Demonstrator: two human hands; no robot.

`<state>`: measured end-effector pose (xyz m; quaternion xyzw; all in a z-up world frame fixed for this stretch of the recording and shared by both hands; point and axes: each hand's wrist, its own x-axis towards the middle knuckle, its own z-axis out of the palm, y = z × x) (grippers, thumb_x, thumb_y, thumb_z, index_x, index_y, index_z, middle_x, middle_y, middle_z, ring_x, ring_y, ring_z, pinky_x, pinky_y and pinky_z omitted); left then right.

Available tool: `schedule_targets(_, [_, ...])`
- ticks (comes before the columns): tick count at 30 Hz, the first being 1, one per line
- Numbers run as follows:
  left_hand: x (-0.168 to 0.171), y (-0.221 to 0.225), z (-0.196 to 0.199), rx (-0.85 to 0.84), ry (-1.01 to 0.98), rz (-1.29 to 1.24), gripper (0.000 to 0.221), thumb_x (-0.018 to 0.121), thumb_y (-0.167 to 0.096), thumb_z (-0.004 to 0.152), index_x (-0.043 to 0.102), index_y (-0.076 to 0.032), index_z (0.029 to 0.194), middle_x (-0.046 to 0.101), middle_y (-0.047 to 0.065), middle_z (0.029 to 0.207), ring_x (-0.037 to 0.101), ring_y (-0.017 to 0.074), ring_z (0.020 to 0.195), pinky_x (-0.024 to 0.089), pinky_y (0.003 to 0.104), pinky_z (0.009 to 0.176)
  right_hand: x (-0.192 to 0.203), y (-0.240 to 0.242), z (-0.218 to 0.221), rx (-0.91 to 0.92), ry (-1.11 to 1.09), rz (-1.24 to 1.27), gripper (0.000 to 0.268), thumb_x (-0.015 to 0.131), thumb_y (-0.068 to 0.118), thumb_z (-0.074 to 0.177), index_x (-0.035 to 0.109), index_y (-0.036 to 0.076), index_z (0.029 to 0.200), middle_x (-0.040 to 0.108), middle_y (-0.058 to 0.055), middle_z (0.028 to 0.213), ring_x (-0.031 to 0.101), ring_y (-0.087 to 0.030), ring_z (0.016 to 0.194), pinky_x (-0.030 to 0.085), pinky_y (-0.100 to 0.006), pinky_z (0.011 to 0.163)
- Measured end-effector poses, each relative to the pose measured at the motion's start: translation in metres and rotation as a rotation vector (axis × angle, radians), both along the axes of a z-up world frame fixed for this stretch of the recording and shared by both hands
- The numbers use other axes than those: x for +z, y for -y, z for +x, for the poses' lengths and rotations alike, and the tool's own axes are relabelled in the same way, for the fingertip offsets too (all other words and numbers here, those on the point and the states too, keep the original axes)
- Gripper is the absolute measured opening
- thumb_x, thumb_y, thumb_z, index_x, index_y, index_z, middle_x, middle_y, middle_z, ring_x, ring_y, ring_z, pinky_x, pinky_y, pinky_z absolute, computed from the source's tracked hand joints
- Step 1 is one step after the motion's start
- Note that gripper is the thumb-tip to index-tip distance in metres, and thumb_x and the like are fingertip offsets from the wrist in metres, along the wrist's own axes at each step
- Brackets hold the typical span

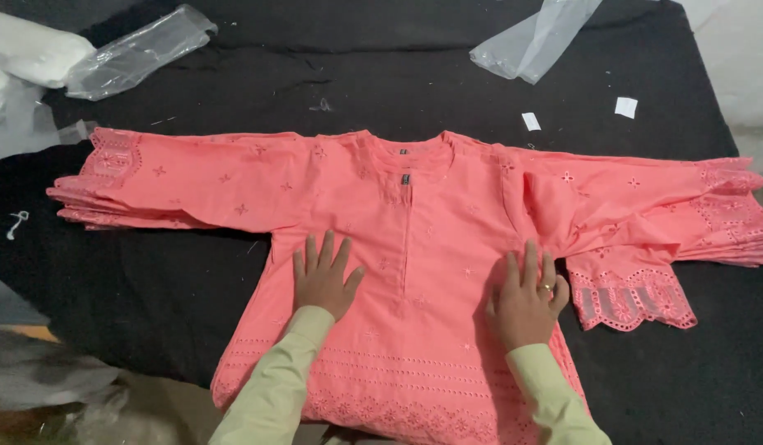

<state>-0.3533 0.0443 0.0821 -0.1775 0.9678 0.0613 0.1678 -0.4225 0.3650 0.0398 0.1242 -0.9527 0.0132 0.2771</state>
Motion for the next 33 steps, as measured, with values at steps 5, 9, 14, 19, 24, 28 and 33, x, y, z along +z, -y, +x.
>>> schedule_targets(5, [-0.012,0.019,-0.052,-0.082,0.000,0.067,0.071,0.016,-0.068,0.104,0.013,-0.034,0.166,0.001,0.000,0.175,-0.005,0.0293,0.161,-0.005,0.051,0.129,-0.013,0.046,-0.055,0.135,0.351,0.019,0.057,0.041,0.053,0.098,0.048,0.025,0.148,0.046,0.000,0.158,0.037,-0.022,0.149,0.026,-0.044,0.121])
schedule_targets(9, [-0.030,0.036,-0.096,-0.117,-0.046,0.029,0.071,0.015,-0.067,0.104,0.011,-0.033,0.167,0.001,0.002,0.175,-0.004,0.0296,0.161,-0.007,0.051,0.129,-0.009,0.069,-0.098,0.118,0.710,0.134,0.080,0.013,0.070,0.103,0.017,0.022,0.167,0.017,-0.002,0.174,0.010,-0.024,0.161,0.004,-0.044,0.131])
schedule_targets(14, [-0.036,0.053,-0.148,-0.101,-0.106,0.051,0.072,0.015,-0.064,0.106,0.013,-0.025,0.166,0.002,0.003,0.175,-0.005,0.0265,0.161,-0.009,0.051,0.129,-0.017,0.082,-0.157,0.120,0.659,0.117,0.074,0.009,0.065,0.106,0.018,0.023,0.166,0.017,0.000,0.174,0.010,-0.021,0.161,0.007,-0.041,0.130])
schedule_targets(19, [-0.047,0.071,-0.200,-0.065,-0.194,0.068,0.067,0.021,-0.056,0.108,0.016,-0.022,0.166,0.008,0.000,0.175,0.001,0.0218,0.161,-0.006,0.053,0.129,-0.025,0.098,-0.203,0.084,0.607,0.058,0.070,0.009,0.062,0.108,0.020,0.024,0.167,0.021,0.000,0.173,0.015,-0.018,0.160,0.016,-0.040,0.122])
schedule_targets(24, [-0.047,0.088,-0.222,0.018,-0.371,0.140,0.049,0.045,-0.041,0.109,0.038,-0.023,0.155,0.040,-0.008,0.154,0.030,0.0135,0.145,0.015,0.048,0.123,-0.063,0.102,-0.245,-0.005,0.242,-0.192,0.038,0.056,0.050,0.103,0.055,0.029,0.134,0.050,0.003,0.130,0.048,-0.026,0.125,0.035,-0.049,0.098])
schedule_targets(28, [-0.059,0.103,-0.236,0.012,-0.415,0.120,0.047,0.057,-0.050,0.102,0.051,-0.028,0.144,0.052,-0.009,0.127,0.043,0.0146,0.124,0.023,0.049,0.115,-0.071,0.099,-0.256,0.037,0.135,-0.250,0.025,0.069,0.047,0.098,0.059,0.026,0.105,0.049,0.005,0.118,0.053,-0.027,0.116,0.036,-0.050,0.097])
schedule_targets(33, [-0.064,0.110,-0.259,-0.017,-0.417,0.042,0.022,0.060,-0.051,0.099,0.060,-0.028,0.098,0.045,-0.013,0.095,0.041,0.0145,0.105,0.027,0.047,0.094,-0.067,0.103,-0.270,0.065,0.128,-0.278,0.028,0.070,0.047,0.099,0.057,0.022,0.096,0.045,0.007,0.110,0.045,-0.023,0.112,0.031,-0.044,0.093])
